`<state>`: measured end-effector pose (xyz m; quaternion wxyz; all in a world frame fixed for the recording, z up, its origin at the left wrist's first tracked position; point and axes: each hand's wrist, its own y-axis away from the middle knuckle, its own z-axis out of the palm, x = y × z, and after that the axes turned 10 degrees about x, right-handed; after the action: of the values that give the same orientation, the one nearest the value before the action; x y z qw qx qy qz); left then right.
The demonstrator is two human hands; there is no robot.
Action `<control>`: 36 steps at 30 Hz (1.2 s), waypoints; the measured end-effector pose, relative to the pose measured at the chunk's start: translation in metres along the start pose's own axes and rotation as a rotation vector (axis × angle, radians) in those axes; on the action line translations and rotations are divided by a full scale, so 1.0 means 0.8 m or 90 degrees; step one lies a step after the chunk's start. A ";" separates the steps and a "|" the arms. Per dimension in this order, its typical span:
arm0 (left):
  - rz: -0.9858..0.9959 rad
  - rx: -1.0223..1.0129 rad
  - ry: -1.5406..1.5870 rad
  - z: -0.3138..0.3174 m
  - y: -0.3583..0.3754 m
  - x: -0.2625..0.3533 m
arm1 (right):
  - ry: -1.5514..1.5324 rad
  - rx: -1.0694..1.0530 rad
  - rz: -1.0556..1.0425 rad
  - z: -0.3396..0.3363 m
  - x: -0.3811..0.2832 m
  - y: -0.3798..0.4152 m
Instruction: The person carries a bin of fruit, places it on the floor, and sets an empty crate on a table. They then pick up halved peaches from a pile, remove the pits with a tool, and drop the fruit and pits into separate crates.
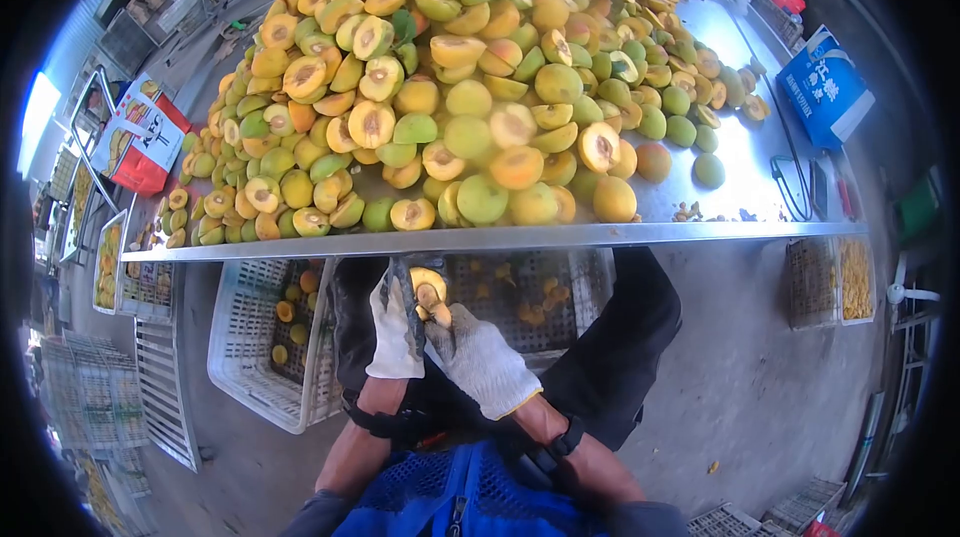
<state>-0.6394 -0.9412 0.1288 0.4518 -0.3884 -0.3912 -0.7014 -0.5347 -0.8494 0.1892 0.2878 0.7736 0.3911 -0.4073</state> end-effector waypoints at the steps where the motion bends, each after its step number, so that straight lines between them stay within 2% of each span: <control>1: -0.015 -0.019 -0.018 0.000 -0.003 0.005 | -0.020 0.002 0.004 0.002 0.004 0.000; 3: -0.045 -0.054 -0.057 0.001 -0.004 0.019 | -0.061 0.002 0.014 0.012 0.015 0.004; 6: 0.129 -0.060 -0.206 0.010 -0.003 0.026 | -0.118 0.013 0.038 0.020 0.018 0.005; 9: 0.200 -0.008 -0.164 0.015 0.007 0.016 | -0.328 -0.069 0.092 0.039 0.048 -0.001; 12: 0.077 0.065 -0.080 0.024 0.008 0.021 | -0.144 0.033 0.047 0.023 0.017 0.003; 15: -0.058 -0.094 -0.055 0.012 -0.013 0.035 | -0.070 -0.003 0.037 0.014 0.016 -0.003; 18: -0.086 -0.114 -0.105 -0.001 -0.025 0.022 | -0.189 -0.026 0.028 0.022 0.031 -0.004; 21: 0.080 -0.101 -0.259 0.007 -0.019 0.025 | -0.187 0.009 0.030 0.030 0.033 -0.001; 24: 0.184 -0.087 -0.288 0.005 -0.014 0.013 | -0.223 -0.018 0.053 0.035 0.044 -0.003; 27: 0.202 -0.070 -0.246 0.016 -0.003 0.023 | -0.363 -0.077 0.109 0.036 0.048 -0.003; 30: 0.223 -0.070 -0.282 0.014 -0.007 0.022 | -0.281 -0.083 0.102 0.031 0.050 -0.002; 33: 0.191 -0.081 -0.285 0.019 -0.008 0.029 | -0.335 -0.077 0.061 0.047 0.068 0.000; 36: 0.290 -0.193 -0.396 0.018 -0.002 0.048 | -0.550 -0.280 0.285 -0.001 0.033 -0.005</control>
<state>-0.6496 -0.9406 0.1688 0.3937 -0.7206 -0.3055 -0.4821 -0.5284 -0.8368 0.1669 0.6580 0.5210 0.1385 -0.5257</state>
